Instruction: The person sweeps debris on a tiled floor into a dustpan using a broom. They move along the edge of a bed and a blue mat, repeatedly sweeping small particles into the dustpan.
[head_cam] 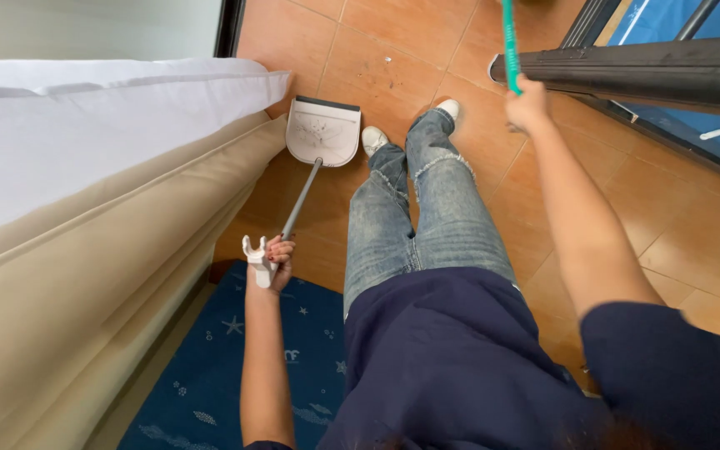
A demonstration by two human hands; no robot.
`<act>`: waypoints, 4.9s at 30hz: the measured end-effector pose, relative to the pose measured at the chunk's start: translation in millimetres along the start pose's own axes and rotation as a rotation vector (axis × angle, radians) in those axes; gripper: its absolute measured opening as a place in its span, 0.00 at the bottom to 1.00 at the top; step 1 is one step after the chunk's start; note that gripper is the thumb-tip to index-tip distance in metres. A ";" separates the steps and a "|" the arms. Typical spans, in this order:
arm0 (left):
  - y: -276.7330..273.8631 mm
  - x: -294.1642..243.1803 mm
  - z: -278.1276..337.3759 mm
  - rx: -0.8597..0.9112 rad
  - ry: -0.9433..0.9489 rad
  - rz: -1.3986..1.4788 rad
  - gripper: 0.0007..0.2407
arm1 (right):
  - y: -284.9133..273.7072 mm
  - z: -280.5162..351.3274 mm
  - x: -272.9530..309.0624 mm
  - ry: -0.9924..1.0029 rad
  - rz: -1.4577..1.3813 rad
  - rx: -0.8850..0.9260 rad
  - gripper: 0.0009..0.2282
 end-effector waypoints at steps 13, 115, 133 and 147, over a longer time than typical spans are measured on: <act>9.3 7.3 -6.0 -0.021 -0.074 -0.024 0.09 | 162.5 154.6 -42.9 -0.020 -0.045 0.480 0.13; -225.9 38.4 127.9 0.137 0.142 0.323 0.12 | 53.8 101.0 -34.1 -0.163 -0.010 0.263 0.09; -315.5 33.0 165.3 0.163 0.286 0.410 0.06 | 357.9 194.1 85.2 -0.600 0.803 0.472 0.19; -333.4 6.5 188.8 0.225 0.171 0.432 0.07 | 199.2 256.9 -25.7 -0.421 0.610 0.643 0.20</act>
Point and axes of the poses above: each hand's wrist, its own z-axis away from the middle knuckle, its own y-axis out of the palm, x = y × z, the point moved 7 cm from there along -z, towards the middle knuckle, and after that the axes turned 7 degrees about z, right-handed, at the moved point
